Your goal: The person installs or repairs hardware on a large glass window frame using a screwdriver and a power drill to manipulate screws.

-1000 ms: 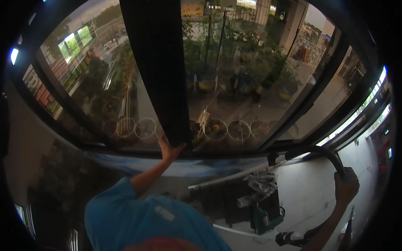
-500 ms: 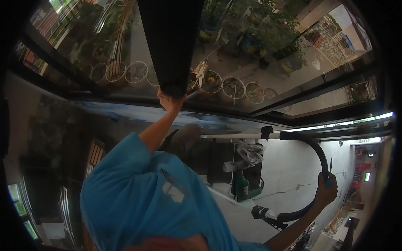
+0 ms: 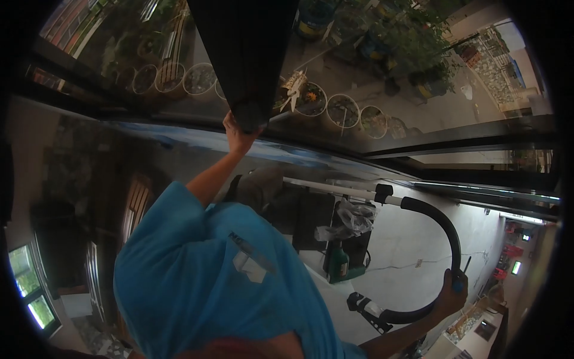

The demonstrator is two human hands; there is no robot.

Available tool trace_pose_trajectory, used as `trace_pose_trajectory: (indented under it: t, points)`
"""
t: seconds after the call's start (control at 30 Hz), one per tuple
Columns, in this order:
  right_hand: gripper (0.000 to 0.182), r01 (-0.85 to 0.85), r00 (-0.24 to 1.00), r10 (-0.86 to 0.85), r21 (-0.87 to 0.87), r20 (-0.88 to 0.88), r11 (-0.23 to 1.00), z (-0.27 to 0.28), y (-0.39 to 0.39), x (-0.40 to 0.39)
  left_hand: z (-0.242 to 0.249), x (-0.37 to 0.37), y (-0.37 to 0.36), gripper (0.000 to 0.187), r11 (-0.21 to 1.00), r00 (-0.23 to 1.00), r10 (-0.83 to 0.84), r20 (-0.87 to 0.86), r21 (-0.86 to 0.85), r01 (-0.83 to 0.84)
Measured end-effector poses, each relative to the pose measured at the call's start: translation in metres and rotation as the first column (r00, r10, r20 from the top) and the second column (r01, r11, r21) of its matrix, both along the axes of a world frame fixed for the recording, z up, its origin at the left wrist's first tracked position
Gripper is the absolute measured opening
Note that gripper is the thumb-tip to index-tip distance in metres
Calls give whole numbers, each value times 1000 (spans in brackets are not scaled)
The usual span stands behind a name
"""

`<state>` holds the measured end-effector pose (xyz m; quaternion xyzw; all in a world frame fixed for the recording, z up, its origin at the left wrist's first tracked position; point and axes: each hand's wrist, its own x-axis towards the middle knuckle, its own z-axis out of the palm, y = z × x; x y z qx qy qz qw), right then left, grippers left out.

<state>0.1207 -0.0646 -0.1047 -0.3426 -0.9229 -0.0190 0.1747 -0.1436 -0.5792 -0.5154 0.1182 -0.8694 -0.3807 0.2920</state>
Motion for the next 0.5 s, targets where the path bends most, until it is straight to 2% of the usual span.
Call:
trace_pose_trajectory:
  t: [0.03, 0.1, 0.13, 0.17, 0.2, 0.23, 0.27, 0.33, 0.37, 0.43, 0.5]
  points:
    - [32, 11, 1000, -11, 8, 23, 1000, 1, -2, 0, -6, 12, -11, 98, 994, 987, -70, 147, 97, 56]
    - [32, 19, 999, -18, -12, 46, 1000, 4, -2, -4, -45, 38, -36, 87, 995, 933, -66, 353, 96, 34]
    - [32, 25, 998, -23, -43, 54, 999, 5, -2, -3, -36, 52, -47, 77, 959, 812, -114, 572, 278, -61]
    - [33, 22, 999, -20, -57, 38, 998, 4, 3, -2, -26, 69, -57, 67, 887, 642, -205, 739, 417, -198]
    - [34, 18, 999, -16, -62, 40, 998, 8, -1, -4, -28, 88, -71, 62, 911, 562, -192, 804, 359, -203]
    - [35, 32, 997, -28, -61, 66, 998, 11, -2, -6, -30, 102, -84, 58, 934, 483, -172, 858, 297, -196]
    - [35, 49, 995, -43, -61, 89, 997, 12, -1, -7, -20, 111, -93, 58, 937, 482, -172, 859, 294, -189]
    - [37, 46, 993, -38, -71, 116, 996, 14, 4, -6, 5, 126, -99, 56, 987, 311, -160, 937, 152, 52]
    - [38, 33, 991, -22, -82, 135, 996, 16, 6, -7, 19, 125, -99, 56, 987, 314, -160, 936, 148, 63]
    - [40, 68, 986, -52, -96, 161, 993, 22, 3, -10, 53, 120, -97, 61, 953, 232, -280, 932, 239, 188]
    - [42, 74, 982, -53, -112, 180, 991, 22, 3, -11, 71, 109, -92, 61, 938, 265, -291, 919, 219, 270]
